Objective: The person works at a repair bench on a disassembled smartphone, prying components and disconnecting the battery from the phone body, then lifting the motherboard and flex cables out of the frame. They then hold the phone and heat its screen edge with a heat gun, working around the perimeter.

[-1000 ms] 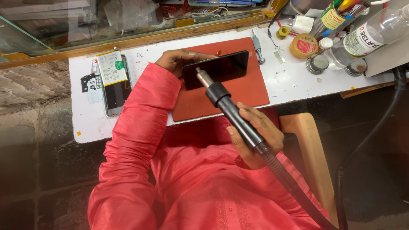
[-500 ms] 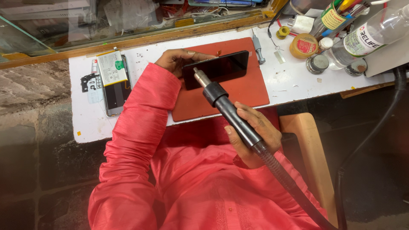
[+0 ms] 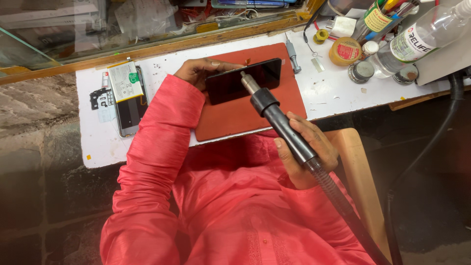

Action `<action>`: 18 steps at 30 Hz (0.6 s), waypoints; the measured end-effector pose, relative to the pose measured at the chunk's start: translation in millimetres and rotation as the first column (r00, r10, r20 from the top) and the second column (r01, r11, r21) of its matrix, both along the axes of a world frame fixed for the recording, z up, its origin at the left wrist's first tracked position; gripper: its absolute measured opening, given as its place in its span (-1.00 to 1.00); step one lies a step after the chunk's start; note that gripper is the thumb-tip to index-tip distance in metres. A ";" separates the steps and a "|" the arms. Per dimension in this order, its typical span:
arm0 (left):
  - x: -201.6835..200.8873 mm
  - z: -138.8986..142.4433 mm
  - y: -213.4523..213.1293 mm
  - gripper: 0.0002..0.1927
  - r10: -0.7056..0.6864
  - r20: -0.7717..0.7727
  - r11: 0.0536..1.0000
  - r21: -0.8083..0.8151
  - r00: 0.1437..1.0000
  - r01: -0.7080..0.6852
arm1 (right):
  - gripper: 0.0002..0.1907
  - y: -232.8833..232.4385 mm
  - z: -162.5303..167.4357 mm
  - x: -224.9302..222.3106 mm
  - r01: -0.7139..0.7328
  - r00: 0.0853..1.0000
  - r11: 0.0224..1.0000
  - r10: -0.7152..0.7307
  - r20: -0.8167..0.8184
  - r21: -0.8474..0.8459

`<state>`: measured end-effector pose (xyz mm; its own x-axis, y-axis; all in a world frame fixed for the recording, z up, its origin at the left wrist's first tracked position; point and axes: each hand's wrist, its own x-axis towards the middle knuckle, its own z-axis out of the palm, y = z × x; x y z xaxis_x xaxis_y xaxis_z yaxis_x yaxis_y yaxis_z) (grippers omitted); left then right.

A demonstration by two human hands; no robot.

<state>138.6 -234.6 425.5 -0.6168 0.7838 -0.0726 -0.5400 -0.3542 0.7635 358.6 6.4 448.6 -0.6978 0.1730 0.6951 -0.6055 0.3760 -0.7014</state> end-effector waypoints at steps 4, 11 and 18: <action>-0.5 0.3 -1.5 -0.31 -0.012 -0.015 1.000 -0.007 1.000 0.012 | -0.59 5.4 -2.0 1.6 0.027 0.999 1.000 -0.027 0.035 -0.013; 0.9 0.8 0.0 -0.32 -0.016 0.008 1.000 0.009 1.000 0.016 | -0.59 14.2 -2.9 0.5 0.054 0.998 0.999 -0.054 0.021 0.004; 4.4 8.2 -1.5 -0.32 -0.006 0.047 0.999 -0.050 0.999 0.009 | -0.61 23.1 -4.8 2.4 0.074 0.996 0.997 -0.074 0.040 -0.012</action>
